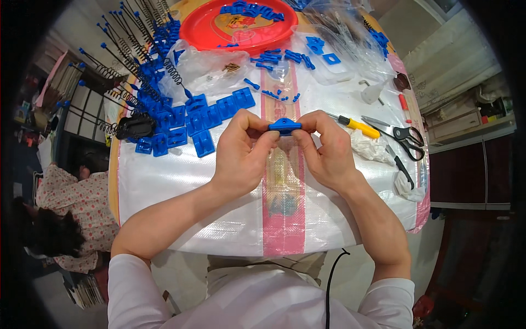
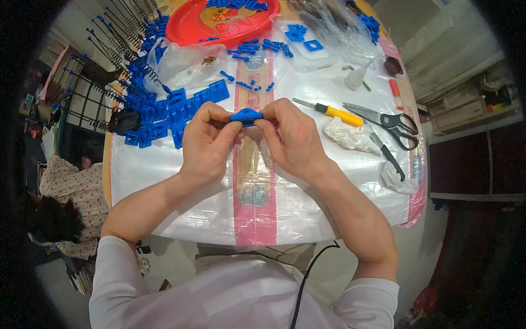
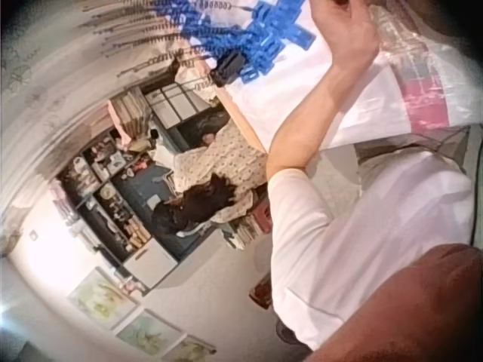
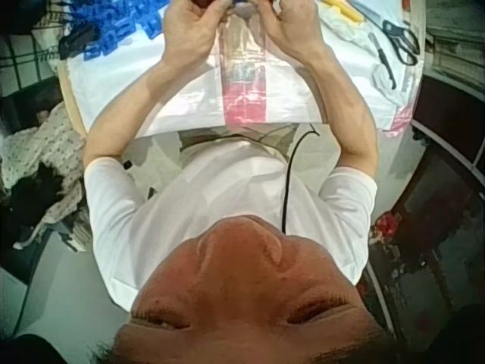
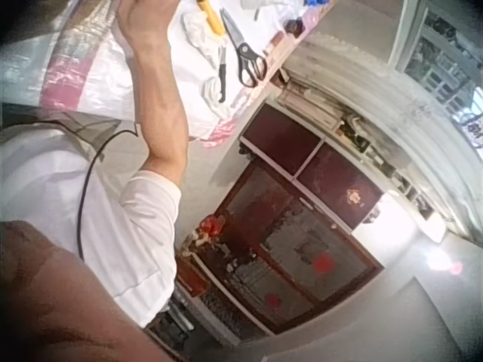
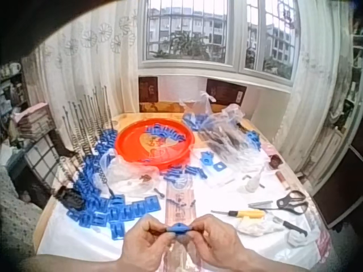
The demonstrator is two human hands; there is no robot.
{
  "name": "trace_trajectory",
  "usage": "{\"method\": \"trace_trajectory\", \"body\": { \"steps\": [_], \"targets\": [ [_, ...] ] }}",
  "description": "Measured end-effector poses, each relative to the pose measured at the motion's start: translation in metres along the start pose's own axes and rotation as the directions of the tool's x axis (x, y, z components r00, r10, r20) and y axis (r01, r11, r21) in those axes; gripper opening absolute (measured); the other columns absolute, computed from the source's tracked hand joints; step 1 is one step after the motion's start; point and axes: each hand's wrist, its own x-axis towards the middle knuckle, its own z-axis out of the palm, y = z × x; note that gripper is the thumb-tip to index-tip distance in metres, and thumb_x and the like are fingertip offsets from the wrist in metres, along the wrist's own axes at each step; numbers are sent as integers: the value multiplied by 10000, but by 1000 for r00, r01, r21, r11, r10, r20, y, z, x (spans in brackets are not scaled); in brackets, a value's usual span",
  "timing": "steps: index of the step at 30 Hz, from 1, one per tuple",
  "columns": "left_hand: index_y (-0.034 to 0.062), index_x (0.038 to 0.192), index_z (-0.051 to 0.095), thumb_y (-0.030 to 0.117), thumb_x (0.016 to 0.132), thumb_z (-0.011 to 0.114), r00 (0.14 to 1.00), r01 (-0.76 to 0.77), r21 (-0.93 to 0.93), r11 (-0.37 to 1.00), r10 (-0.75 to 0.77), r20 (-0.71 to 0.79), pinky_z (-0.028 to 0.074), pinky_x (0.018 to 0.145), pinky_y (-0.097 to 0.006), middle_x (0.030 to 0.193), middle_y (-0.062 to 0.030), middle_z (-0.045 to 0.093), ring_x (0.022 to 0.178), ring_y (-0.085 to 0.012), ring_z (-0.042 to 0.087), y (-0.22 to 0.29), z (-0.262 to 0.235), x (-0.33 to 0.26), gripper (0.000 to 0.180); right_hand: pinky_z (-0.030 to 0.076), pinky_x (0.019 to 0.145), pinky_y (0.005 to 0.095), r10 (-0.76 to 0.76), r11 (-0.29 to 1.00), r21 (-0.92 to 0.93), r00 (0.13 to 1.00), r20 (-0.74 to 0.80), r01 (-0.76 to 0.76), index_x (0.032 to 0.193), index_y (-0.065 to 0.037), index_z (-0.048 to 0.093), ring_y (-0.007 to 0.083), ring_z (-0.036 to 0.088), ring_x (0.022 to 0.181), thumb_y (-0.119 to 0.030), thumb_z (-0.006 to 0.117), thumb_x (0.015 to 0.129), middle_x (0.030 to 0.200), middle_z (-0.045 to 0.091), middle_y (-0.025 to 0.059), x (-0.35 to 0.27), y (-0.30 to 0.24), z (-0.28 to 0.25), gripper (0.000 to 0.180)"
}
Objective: Assembling blue plastic lighting fixture components with internal springs and pins at a table.
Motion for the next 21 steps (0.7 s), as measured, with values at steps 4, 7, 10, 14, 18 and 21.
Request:
{"method": "trace_trajectory", "body": {
  "steps": [4, 7, 10, 14, 18, 21],
  "targets": [
    [10, 1004, 502, -49, 948, 586, 993, 118, 94, 989, -118, -11, 536, 735, -258, 939, -99, 649, 821, -128, 651, 14, 4, 5, 117, 481, 595, 375, -11, 1000, -22, 1000, -12, 10, 938, -1, 569, 304, 624, 677, 7, 676, 868, 807, 605, 148, -2, 5, 2, 129],
    [4, 1006, 503, -48, 948, 584, 991, 132, 91, 987, -133, -3, 545, 723, -263, 930, -107, 648, 809, -137, 659, 14, 3, 9, 113, 482, 599, 380, -24, 999, -40, 1000, -13, 23, 943, -2, 564, 308, 625, 681, 4, 675, 869, 811, 609, 151, -2, 7, 1, 134],
    [7, 1004, 501, -49, 948, 585, 994, 103, 35, 994, -101, -40, 547, 723, -258, 933, -105, 649, 808, -135, 659, 7, 9, 10, 115, 485, 607, 386, -25, 998, -55, 1000, -11, 25, 941, -2, 560, 315, 628, 692, 0, 674, 872, 820, 616, 156, 0, 7, -2, 133],
    [16, 1001, 499, -52, 947, 582, 999, 40, -19, 999, -41, -29, 549, 727, -253, 938, -98, 651, 809, -127, 657, -6, 7, 11, 120, 488, 617, 392, -15, 998, -65, 1000, 12, 15, 940, -1, 559, 326, 631, 705, -5, 674, 873, 827, 623, 160, 1, 9, -3, 134],
    [26, 996, 499, -57, 953, 574, 1000, 12, -71, 997, -11, 3, 547, 749, -254, 949, -83, 642, 837, -114, 648, -6, 4, 9, 120, 490, 631, 396, -30, 999, -35, 999, 23, 31, 954, -4, 558, 335, 630, 726, 5, 674, 864, 839, 611, 159, 1, 6, -4, 146],
    [18, 980, 507, -60, 948, 581, 997, -65, -133, 989, 69, 20, 540, 761, -256, 955, -68, 605, 840, -108, 623, -6, 7, 6, 112, 491, 640, 395, -130, 991, -29, 991, 30, 131, 962, -7, 554, 334, 630, 752, 35, 675, 838, 863, 601, 153, 1, 7, -3, 178]
  ]
}}
